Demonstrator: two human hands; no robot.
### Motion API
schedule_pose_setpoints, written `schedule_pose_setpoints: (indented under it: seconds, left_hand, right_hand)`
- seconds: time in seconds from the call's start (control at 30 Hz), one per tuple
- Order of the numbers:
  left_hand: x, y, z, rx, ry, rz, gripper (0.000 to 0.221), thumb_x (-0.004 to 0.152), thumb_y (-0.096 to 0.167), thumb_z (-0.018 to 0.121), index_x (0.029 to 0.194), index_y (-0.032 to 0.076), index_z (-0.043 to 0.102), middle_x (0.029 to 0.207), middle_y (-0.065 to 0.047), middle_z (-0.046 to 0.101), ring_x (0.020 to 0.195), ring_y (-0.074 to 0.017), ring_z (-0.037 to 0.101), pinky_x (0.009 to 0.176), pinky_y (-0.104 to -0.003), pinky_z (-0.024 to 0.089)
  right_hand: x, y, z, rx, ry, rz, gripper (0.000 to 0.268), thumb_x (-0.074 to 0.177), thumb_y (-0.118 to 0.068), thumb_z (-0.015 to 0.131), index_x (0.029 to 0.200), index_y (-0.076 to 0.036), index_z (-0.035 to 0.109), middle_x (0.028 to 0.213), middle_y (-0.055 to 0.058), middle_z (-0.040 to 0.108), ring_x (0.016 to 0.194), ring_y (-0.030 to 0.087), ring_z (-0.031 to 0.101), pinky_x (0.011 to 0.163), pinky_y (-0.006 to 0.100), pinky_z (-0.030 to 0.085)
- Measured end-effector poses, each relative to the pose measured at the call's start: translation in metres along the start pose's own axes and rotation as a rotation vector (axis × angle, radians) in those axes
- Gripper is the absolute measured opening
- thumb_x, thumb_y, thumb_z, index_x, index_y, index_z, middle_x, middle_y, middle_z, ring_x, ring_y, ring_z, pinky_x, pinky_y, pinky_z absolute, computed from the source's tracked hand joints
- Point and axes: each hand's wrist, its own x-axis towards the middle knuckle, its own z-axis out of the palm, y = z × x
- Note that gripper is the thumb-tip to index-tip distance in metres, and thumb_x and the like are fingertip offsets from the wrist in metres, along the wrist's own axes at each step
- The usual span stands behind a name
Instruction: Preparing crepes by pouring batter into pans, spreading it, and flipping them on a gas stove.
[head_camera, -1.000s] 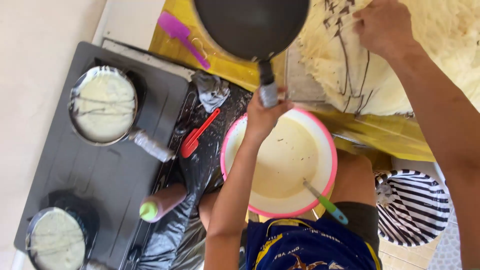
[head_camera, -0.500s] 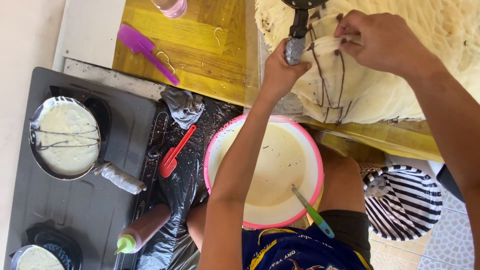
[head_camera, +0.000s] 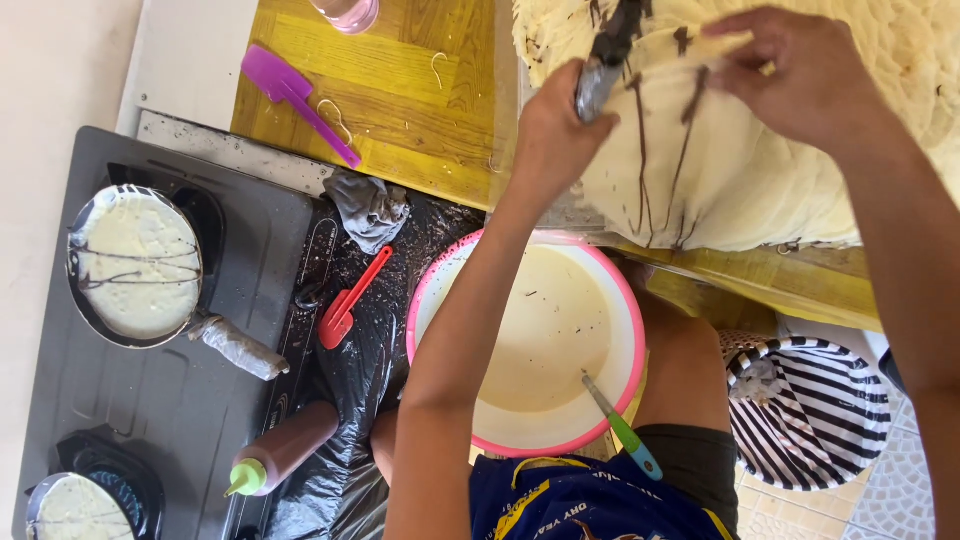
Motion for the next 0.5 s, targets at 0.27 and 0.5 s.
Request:
schedule_pose_setpoints:
  seconds: [0.27, 0.5]
  left_hand:
    - [-0.026, -0.023, 0.003, -0.191, 0.160, 0.036, 0.049, 0.080, 0.029, 0.083, 0.121, 0.010, 0.064, 0.094, -0.003, 0.070, 0.078, -0.0145, 0.061, 0.066, -0.029, 0.051]
    - [-0.200, 0.021, -0.040, -0.465, 0.185, -0.056, 0.043, 0.082, 0.018, 0.083, 0.121, 0.010, 0.069, 0.115, -0.008, 0.078, 0.107, -0.0168, 0.076, 0.098, -0.031, 0.061]
  right_hand:
    - [-0.040, 0.101, 0.045, -0.183, 0.707, -0.564, 0.022, 0.125, 0.018, 0.071, 0.147, 0.018, 0.072, 0.123, 0.029, 0.062, 0.108, 0.040, 0.059, 0.089, 0.047, 0.045]
    - [-0.048, 0.109, 0.102, -0.438, 0.543, -0.002, 0.052, 0.137, -0.045, 0.060, 0.105, -0.006, 0.071, 0.084, 0.003, 0.074, 0.063, 0.032, 0.068, 0.062, 0.047, 0.048]
